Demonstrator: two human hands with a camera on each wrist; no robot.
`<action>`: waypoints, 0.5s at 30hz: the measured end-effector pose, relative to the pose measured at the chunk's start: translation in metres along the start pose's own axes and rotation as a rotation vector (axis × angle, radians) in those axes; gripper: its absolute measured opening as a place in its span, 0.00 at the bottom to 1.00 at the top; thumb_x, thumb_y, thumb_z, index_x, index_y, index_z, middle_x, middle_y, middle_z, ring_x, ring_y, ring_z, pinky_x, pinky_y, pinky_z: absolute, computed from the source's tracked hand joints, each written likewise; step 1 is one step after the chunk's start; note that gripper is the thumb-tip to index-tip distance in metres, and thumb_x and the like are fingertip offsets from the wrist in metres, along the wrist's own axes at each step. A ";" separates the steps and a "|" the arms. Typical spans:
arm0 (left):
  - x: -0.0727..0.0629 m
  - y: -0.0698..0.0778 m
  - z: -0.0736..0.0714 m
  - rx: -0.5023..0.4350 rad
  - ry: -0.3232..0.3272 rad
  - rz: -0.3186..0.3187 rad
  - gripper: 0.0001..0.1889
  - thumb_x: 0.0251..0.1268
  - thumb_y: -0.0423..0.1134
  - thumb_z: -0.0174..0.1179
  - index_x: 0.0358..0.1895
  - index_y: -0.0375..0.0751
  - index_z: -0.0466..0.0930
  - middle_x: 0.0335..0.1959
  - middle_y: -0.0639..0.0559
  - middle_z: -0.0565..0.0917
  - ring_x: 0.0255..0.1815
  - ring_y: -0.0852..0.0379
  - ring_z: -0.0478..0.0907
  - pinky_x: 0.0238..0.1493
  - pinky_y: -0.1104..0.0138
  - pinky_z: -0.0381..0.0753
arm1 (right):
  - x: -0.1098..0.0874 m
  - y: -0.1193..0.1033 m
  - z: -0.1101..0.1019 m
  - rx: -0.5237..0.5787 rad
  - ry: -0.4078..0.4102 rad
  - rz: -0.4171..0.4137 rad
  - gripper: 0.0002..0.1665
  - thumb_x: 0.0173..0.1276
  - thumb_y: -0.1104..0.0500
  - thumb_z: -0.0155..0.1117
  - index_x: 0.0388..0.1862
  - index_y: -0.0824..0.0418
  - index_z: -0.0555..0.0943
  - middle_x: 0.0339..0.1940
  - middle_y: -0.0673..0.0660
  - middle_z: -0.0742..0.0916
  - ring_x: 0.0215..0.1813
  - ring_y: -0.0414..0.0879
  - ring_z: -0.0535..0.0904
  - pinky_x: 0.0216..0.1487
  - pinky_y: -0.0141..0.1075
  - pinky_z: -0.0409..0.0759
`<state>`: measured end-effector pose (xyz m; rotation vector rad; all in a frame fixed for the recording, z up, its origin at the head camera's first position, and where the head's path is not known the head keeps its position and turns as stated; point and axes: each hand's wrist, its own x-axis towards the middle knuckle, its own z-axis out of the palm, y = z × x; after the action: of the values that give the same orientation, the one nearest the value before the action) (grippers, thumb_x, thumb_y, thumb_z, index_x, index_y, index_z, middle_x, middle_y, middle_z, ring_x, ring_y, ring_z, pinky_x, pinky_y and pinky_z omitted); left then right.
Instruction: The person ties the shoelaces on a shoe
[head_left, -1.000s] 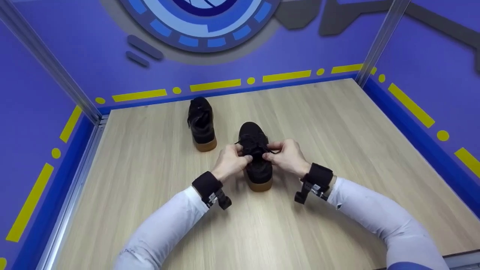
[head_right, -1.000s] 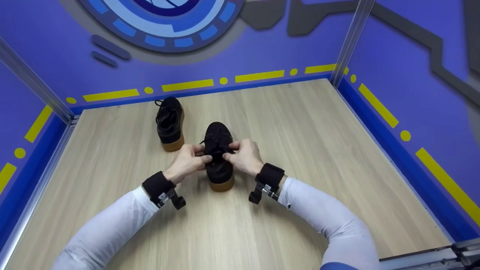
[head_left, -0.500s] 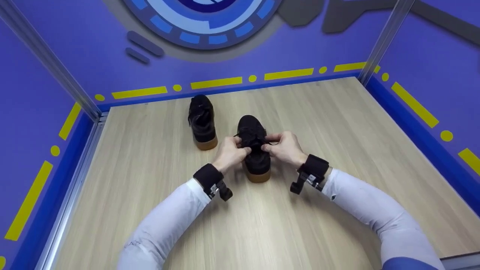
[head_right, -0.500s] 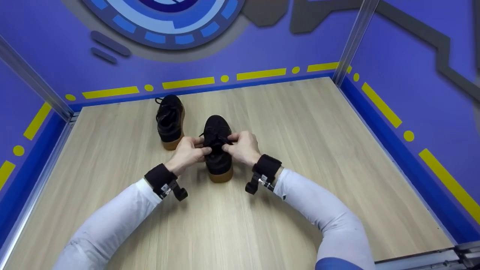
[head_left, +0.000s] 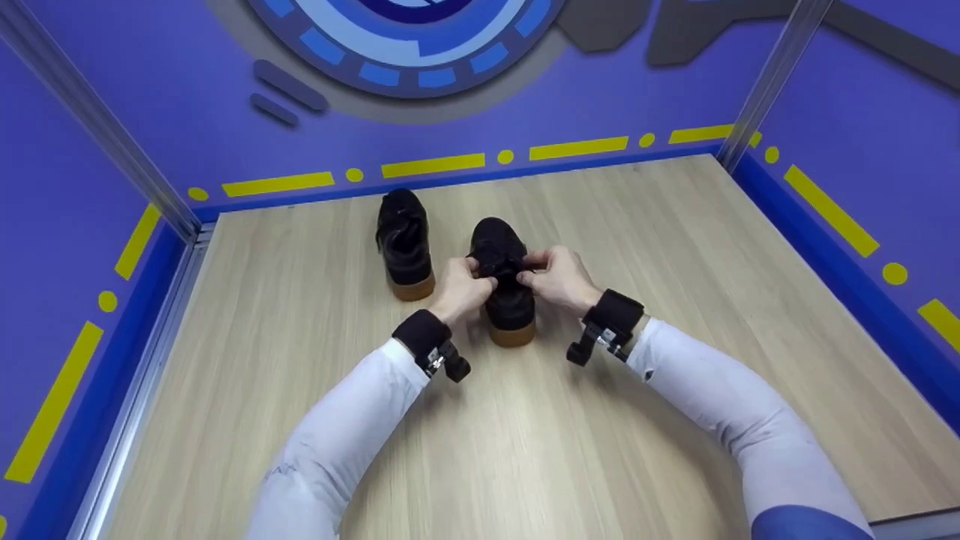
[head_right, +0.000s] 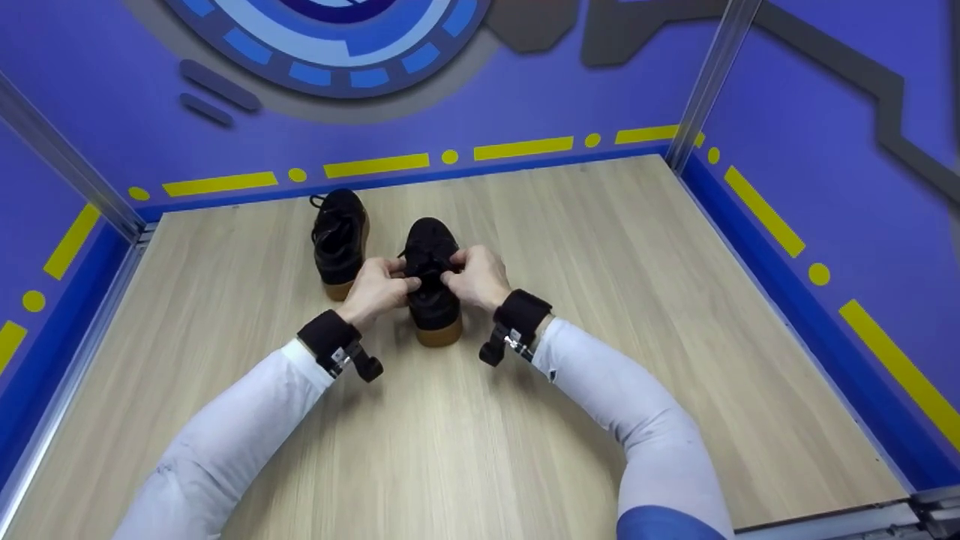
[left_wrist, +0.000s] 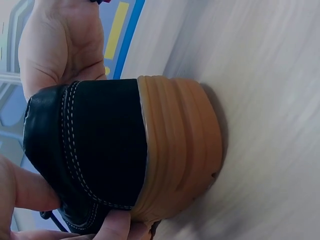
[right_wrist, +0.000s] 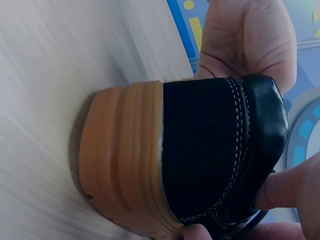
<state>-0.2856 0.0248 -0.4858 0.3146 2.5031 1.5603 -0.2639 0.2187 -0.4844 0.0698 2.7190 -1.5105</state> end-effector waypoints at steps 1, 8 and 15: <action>0.002 0.000 -0.001 0.017 0.005 -0.005 0.13 0.63 0.31 0.64 0.48 0.27 0.85 0.42 0.38 0.90 0.37 0.57 0.80 0.41 0.70 0.80 | 0.003 -0.001 0.000 -0.011 0.000 -0.002 0.20 0.69 0.64 0.69 0.58 0.67 0.87 0.52 0.63 0.92 0.38 0.39 0.87 0.34 0.23 0.82; 0.017 0.000 -0.007 0.067 0.022 -0.060 0.15 0.66 0.34 0.65 0.53 0.29 0.85 0.47 0.39 0.90 0.43 0.55 0.81 0.54 0.62 0.82 | 0.022 -0.004 0.001 -0.051 -0.010 -0.003 0.17 0.69 0.63 0.70 0.55 0.65 0.88 0.51 0.60 0.92 0.40 0.41 0.84 0.38 0.25 0.79; 0.033 0.003 -0.010 0.106 0.038 -0.075 0.13 0.67 0.35 0.63 0.50 0.29 0.84 0.44 0.42 0.86 0.42 0.53 0.78 0.50 0.63 0.80 | 0.042 -0.004 0.003 -0.077 0.008 -0.035 0.16 0.69 0.64 0.68 0.54 0.66 0.89 0.51 0.61 0.92 0.47 0.45 0.83 0.48 0.30 0.78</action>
<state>-0.3195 0.0262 -0.4797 0.2046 2.6004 1.4222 -0.3055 0.2153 -0.4845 0.0259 2.7957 -1.4144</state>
